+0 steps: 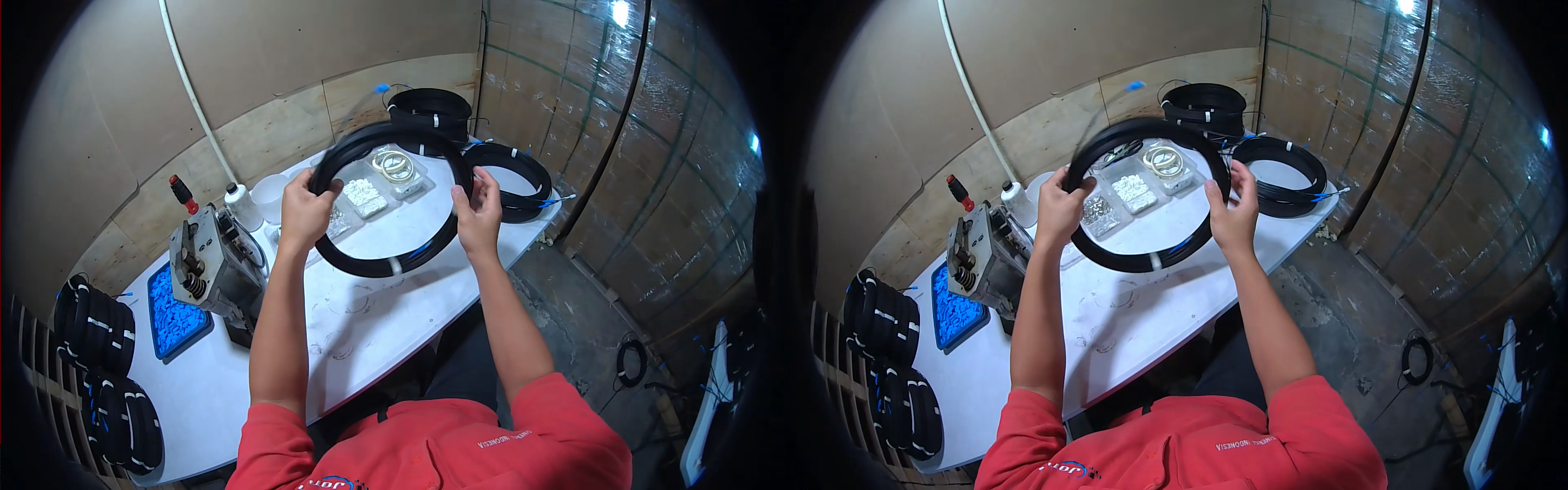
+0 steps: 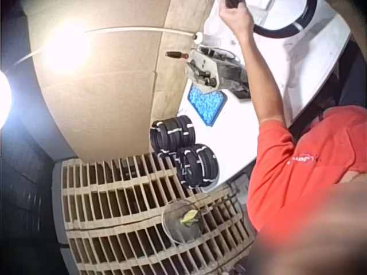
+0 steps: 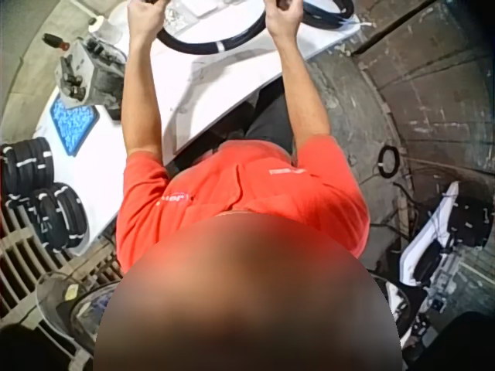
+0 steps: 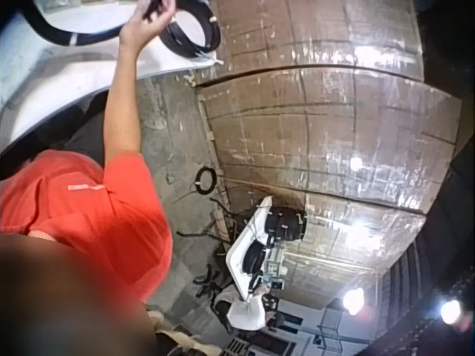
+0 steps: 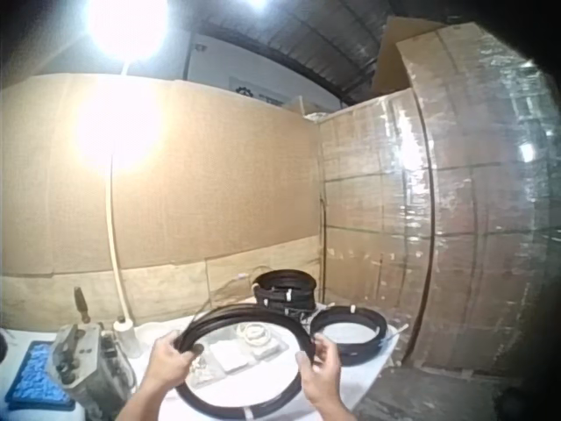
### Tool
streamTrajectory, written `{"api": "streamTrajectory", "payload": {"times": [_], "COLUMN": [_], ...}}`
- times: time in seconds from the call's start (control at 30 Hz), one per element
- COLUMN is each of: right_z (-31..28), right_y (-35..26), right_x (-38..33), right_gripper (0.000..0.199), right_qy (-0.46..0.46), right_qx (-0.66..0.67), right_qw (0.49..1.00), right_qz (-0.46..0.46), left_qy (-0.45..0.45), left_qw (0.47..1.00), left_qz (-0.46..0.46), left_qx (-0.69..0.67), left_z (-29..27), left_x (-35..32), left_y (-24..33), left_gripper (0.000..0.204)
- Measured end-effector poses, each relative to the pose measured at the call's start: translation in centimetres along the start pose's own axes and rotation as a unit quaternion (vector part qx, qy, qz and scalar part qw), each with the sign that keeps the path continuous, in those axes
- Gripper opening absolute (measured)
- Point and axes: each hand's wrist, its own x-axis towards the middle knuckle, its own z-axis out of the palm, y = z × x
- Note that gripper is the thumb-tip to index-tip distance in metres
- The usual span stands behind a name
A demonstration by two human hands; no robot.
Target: Bundling a coil of black wires using white tape and plastic ties, then placing it onto a stack.
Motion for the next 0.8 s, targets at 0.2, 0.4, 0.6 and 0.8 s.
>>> {"api": "streamTrajectory", "payload": {"times": [0.2, 0.4, 0.6, 0.8], "right_z": [2.9, 4.4, 3.1, 2.6], "right_y": [-8.2, -8.3, -11.0, -11.4], "right_x": [3.9, 8.6, 7.1, 4.4], "right_gripper": [0.031, 0.022, 0.017, 0.02], "right_qy": [-0.135, -0.355, -0.308, -0.357], "right_qx": [-0.172, -0.249, -0.322, -0.422], "right_qw": [0.9, 0.835, 0.812, 0.81], "right_qz": [-0.377, -0.338, -0.378, -0.197], "left_qy": [-0.139, -0.187, -0.244, -0.291], "left_qw": [0.956, 0.941, 0.929, 0.944], "left_qz": [0.027, 0.018, -0.016, -0.055], "left_qx": [0.259, 0.283, 0.279, 0.145], "left_z": [0.9, 1.6, -0.1, -1.8], "left_x": [0.7, 2.2, 3.0, 3.4], "left_y": [2.3, 3.0, 1.6, -0.6], "left_gripper": [0.024, 0.033, 0.062, 0.067]}}
